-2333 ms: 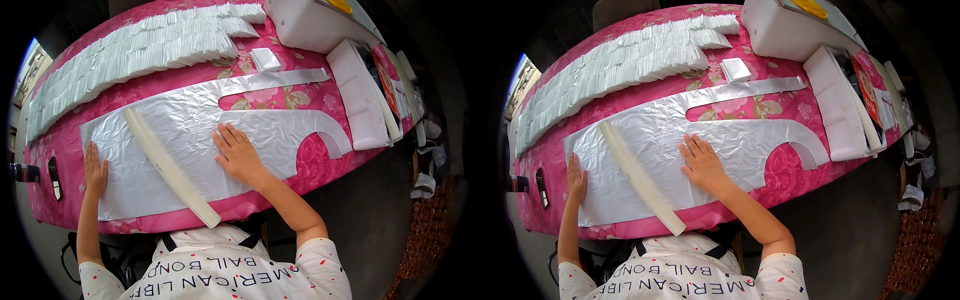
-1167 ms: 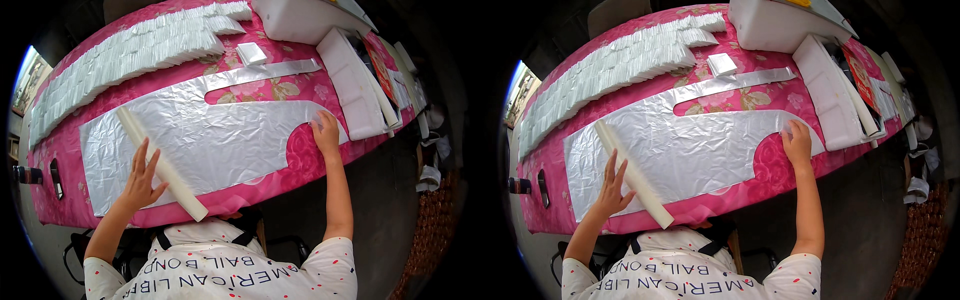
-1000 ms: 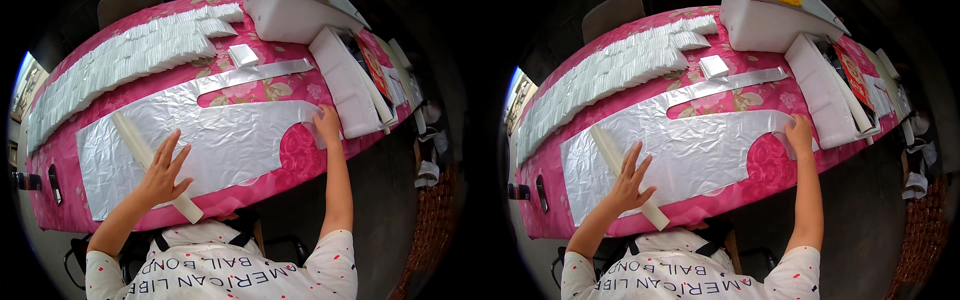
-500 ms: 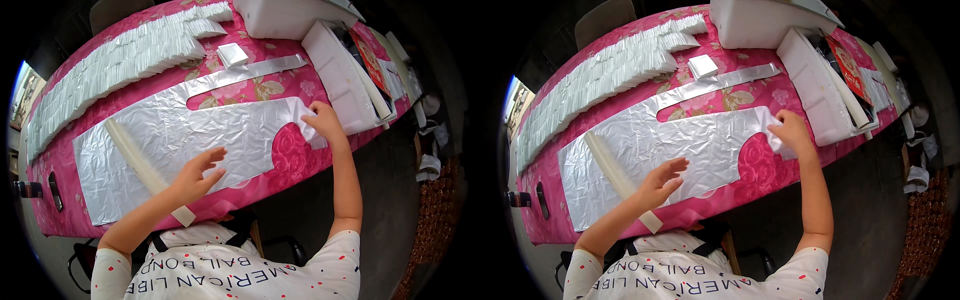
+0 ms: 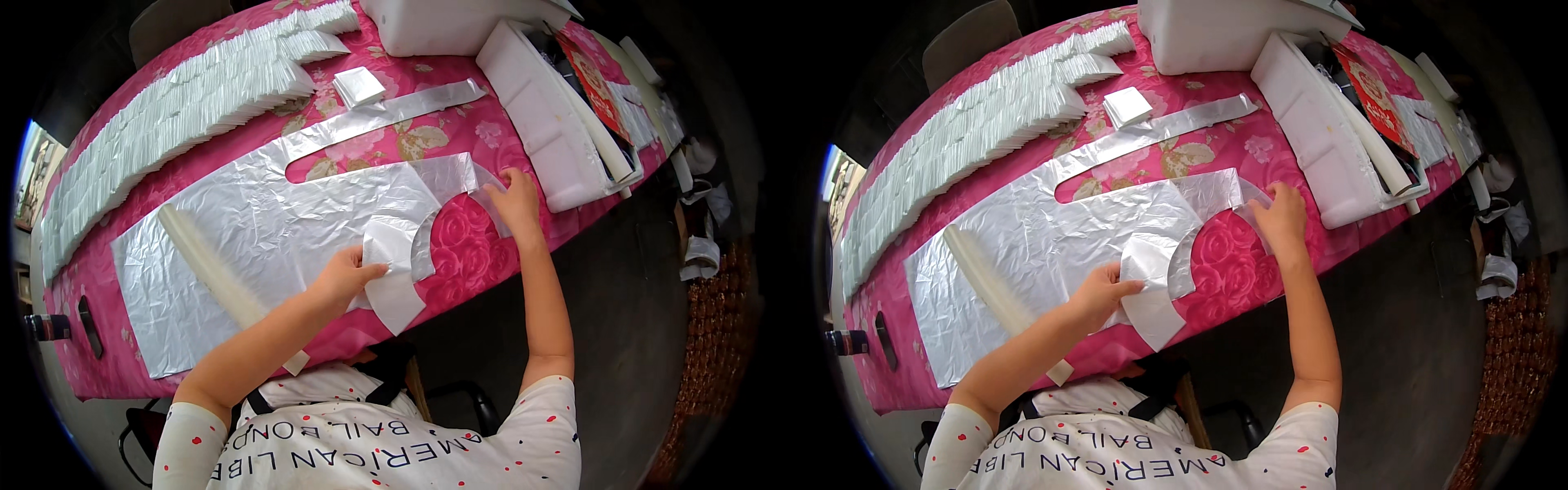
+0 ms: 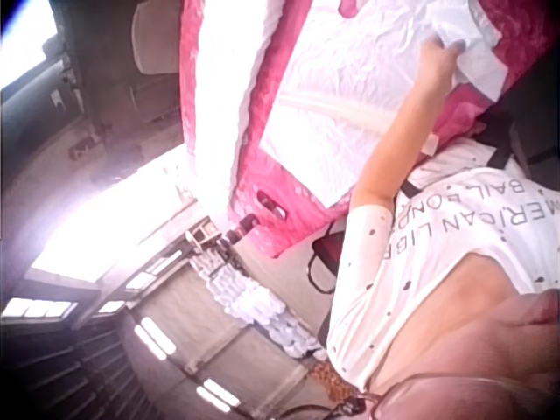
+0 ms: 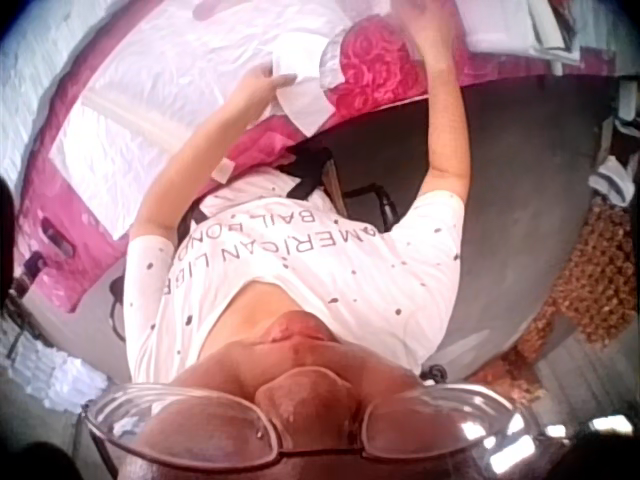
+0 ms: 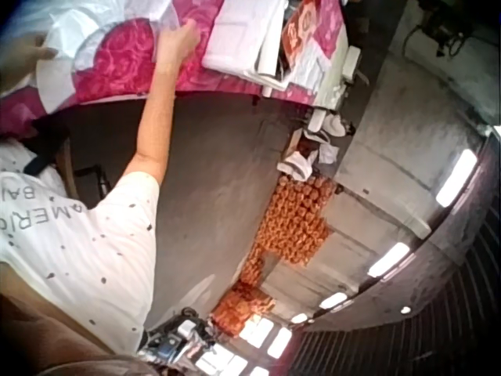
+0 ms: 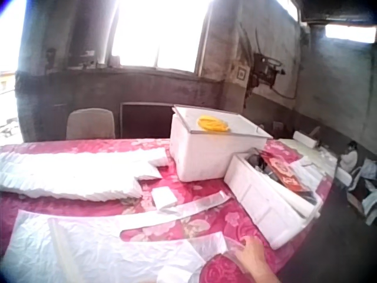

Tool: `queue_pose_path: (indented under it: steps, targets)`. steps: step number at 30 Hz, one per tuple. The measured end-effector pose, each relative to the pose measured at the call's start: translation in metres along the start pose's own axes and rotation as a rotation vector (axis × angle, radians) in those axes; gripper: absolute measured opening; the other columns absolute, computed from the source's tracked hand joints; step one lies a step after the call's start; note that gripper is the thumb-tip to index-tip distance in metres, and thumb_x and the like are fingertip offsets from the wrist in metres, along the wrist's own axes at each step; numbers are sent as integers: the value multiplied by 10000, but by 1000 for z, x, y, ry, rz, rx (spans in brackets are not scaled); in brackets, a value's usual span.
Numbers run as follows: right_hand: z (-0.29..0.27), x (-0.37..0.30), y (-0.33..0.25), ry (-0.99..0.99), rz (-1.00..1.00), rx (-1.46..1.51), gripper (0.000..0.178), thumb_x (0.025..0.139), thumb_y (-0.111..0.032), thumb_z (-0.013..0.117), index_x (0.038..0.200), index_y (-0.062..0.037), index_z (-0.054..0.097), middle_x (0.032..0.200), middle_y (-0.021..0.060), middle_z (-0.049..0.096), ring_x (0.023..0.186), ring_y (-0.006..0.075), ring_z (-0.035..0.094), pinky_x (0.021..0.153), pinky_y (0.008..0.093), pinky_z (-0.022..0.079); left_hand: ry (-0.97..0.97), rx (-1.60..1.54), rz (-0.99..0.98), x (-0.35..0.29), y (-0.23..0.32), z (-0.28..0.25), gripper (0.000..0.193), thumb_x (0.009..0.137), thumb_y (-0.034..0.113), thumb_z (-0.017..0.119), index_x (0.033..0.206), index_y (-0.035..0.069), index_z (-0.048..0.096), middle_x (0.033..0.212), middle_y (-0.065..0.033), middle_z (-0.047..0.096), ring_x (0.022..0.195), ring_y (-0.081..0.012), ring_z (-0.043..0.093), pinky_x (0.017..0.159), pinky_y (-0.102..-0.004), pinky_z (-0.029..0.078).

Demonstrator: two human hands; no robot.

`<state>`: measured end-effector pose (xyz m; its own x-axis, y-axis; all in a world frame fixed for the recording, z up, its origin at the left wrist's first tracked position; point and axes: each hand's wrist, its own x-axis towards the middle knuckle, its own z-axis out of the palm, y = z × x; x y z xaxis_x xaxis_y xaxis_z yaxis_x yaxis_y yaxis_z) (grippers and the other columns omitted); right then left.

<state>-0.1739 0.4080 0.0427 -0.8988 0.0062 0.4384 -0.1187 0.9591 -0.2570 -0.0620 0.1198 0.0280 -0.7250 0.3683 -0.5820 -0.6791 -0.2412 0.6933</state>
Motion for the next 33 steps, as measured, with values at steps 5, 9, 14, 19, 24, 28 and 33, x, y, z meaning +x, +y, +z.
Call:
queue_pose_path:
  steps: [5,9,14,19,24,28,33]
  targets:
    - [1,19,25,-582,330,161,371,618,-304,759,805,-17,618,778,128,638,771,265,616,660,355,473,30,56,17,1,-3,3,286,823,47,601,1098,-10,550,1010,-83,614,899,-158,591,813,-317,469]
    - [3,28,41,-513,293,250,341,638,-242,745,860,-23,607,823,124,640,807,259,621,688,348,477,35,96,19,-1,-1,6,289,824,52,600,1104,-3,555,1003,-72,618,884,-142,591,796,-294,468]
    - [-2,30,49,-201,174,78,271,684,-96,677,937,-40,598,840,116,637,806,283,612,723,364,479,21,85,19,-2,2,6,316,815,46,609,1119,-1,538,1029,-86,615,931,-165,594,862,-320,457]
    - [-3,18,48,34,-43,-171,330,681,-32,631,1008,-33,582,932,127,607,918,313,550,818,395,438,6,122,23,-2,4,8,324,815,52,613,1124,-3,536,1034,-83,613,935,-159,590,865,-315,453]
    - [-23,-34,-39,-146,-272,279,472,673,-60,654,1124,-29,519,1092,156,536,1060,339,474,940,418,371,-14,149,32,-2,5,7,319,824,69,607,1125,-5,536,1037,-78,609,940,-152,584,862,-311,452]
    - [-19,-71,-91,-247,-517,476,618,639,-48,657,1233,-86,488,1248,101,471,1169,287,425,983,403,350,-54,197,26,-2,12,18,309,836,95,601,1122,-1,535,1033,-75,604,928,-145,579,846,-309,454]
    - [5,-63,-91,-116,-618,573,370,648,-4,588,1011,-64,628,978,77,620,916,266,578,813,366,456,-43,181,172,-9,19,30,341,879,182,565,1154,-9,504,1014,-77,601,897,-133,571,757,-266,460]
